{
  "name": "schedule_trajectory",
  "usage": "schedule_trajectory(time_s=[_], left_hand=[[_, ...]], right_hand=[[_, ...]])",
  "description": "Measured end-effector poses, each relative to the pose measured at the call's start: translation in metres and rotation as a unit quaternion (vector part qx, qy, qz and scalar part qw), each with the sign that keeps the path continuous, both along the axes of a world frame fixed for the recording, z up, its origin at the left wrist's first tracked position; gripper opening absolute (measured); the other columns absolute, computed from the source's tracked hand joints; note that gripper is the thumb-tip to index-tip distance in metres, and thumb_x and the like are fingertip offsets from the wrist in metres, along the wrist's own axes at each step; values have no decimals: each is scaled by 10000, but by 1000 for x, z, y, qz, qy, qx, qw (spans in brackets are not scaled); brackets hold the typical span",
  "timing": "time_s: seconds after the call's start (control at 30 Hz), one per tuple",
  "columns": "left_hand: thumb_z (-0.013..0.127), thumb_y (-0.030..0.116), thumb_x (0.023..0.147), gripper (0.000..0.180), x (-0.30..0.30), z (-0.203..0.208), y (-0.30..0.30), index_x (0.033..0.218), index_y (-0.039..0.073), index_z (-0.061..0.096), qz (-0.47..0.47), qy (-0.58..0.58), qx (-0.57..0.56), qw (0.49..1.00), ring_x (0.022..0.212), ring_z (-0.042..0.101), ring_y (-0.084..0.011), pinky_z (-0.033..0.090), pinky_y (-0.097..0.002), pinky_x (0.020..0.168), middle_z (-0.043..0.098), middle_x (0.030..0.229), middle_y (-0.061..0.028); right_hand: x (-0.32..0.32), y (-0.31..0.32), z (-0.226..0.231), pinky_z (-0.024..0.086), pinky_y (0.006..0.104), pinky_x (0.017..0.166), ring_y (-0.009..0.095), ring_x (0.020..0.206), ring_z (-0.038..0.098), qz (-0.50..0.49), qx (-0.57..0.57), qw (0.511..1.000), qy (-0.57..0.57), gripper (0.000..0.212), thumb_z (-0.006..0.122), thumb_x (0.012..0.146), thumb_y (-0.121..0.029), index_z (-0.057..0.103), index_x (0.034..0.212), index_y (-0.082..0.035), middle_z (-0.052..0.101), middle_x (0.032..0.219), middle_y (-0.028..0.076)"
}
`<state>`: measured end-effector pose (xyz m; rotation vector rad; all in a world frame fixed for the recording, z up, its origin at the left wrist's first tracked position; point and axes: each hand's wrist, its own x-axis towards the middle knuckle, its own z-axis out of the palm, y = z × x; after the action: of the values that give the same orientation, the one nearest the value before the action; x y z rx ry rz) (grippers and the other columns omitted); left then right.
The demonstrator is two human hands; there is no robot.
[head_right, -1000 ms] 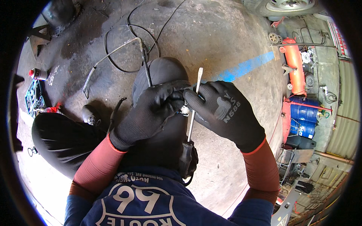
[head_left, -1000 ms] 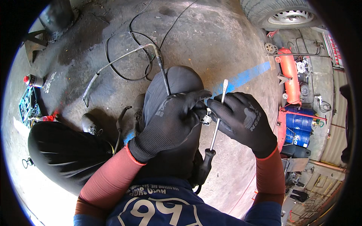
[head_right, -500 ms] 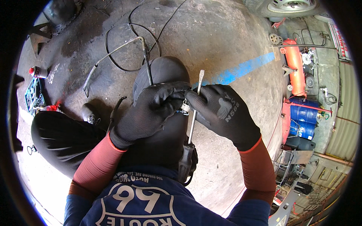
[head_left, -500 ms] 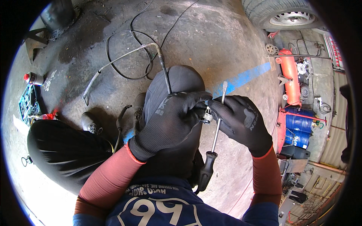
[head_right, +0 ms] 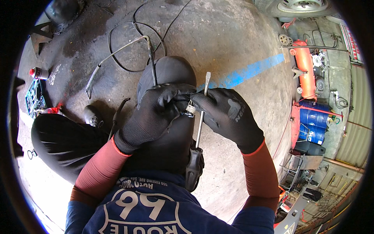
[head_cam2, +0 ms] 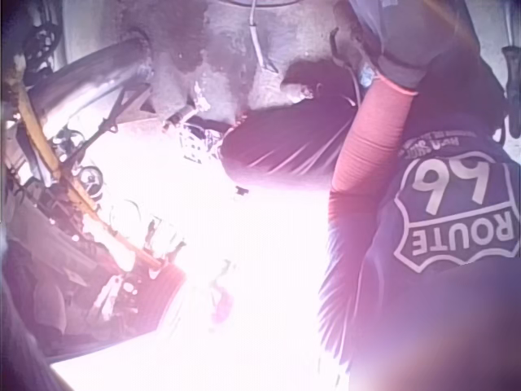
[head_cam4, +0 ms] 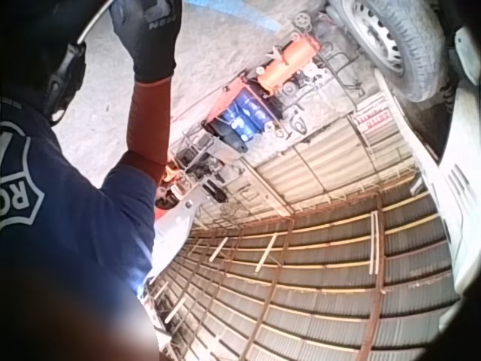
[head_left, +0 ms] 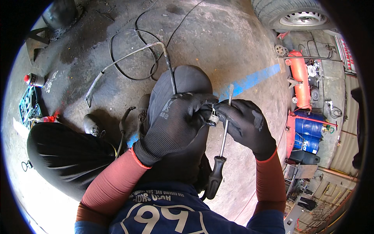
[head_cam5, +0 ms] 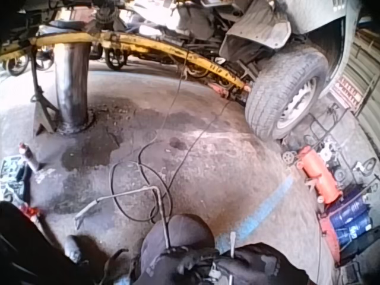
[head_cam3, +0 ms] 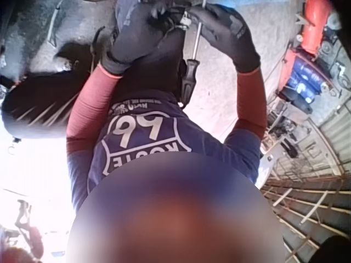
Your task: The person sits on the garage floor and uses a screwdriver to disassemble a small cylindrical car component. They remove a small internal piece, inspect the interior, and then reassemble the component by screwing the parts back together.
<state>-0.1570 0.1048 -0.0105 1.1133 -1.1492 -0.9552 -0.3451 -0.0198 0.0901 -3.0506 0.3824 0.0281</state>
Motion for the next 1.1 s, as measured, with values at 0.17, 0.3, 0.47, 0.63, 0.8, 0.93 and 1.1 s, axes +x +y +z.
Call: schedule_trajectory(time_s=[0.17,0.3,0.47,0.63,0.8,0.93,1.1], left_hand=[[622,16,985,305,-3,-4,1,1282,1,691,10,26,-19,999,784,670,-267,520,-374,745,714,955,-211],[648,49,994,331,-2,-2,-1,1319,-7,679,4,78,-30,996,863,699,-202,538,-344,791,745,1023,-185],[708,98,1004,316,10,5,2,1295,-24,694,-68,100,11,993,1015,680,-128,536,-306,934,771,1118,-92],[701,38,965,384,13,8,0,1344,-14,667,-96,116,2,989,995,668,-125,545,-306,912,755,1111,-112],[683,28,982,366,18,11,0,1343,-28,651,-123,128,32,984,1024,669,-133,540,-314,939,743,1156,-89],[650,74,1028,339,22,18,9,1351,-29,649,-93,165,36,981,1061,688,-151,537,-320,968,728,1183,-70],[710,129,991,397,22,21,13,1352,-28,654,-74,215,89,970,1023,695,-165,543,-322,933,749,1122,-100]], right_hand=[[0,-1,-3,555,426,904,301,1024,684,-16,43,999,-12,455,775,849,-99,710,1298,-131,706,1121,95],[-1,6,-5,556,428,895,294,1020,685,-28,43,997,-58,450,790,846,-110,713,1288,-128,704,1127,92],[-1,14,-8,562,417,866,282,995,696,-36,26,994,-95,434,825,838,-125,724,1260,-121,716,1113,90],[-1,17,-5,579,407,824,291,948,718,-58,25,992,-110,371,858,829,-104,749,1183,-88,751,1102,101],[-9,13,-10,553,415,849,283,977,693,-58,49,987,-140,500,834,825,-105,705,1307,-105,724,1098,96],[-18,11,-22,595,428,909,334,1069,735,-92,18,967,-236,513,851,842,-86,688,1324,-27,753,1222,163],[-15,31,-39,574,408,804,324,948,712,-126,135,903,-388,586,767,828,10,661,1404,8,736,1149,184]])
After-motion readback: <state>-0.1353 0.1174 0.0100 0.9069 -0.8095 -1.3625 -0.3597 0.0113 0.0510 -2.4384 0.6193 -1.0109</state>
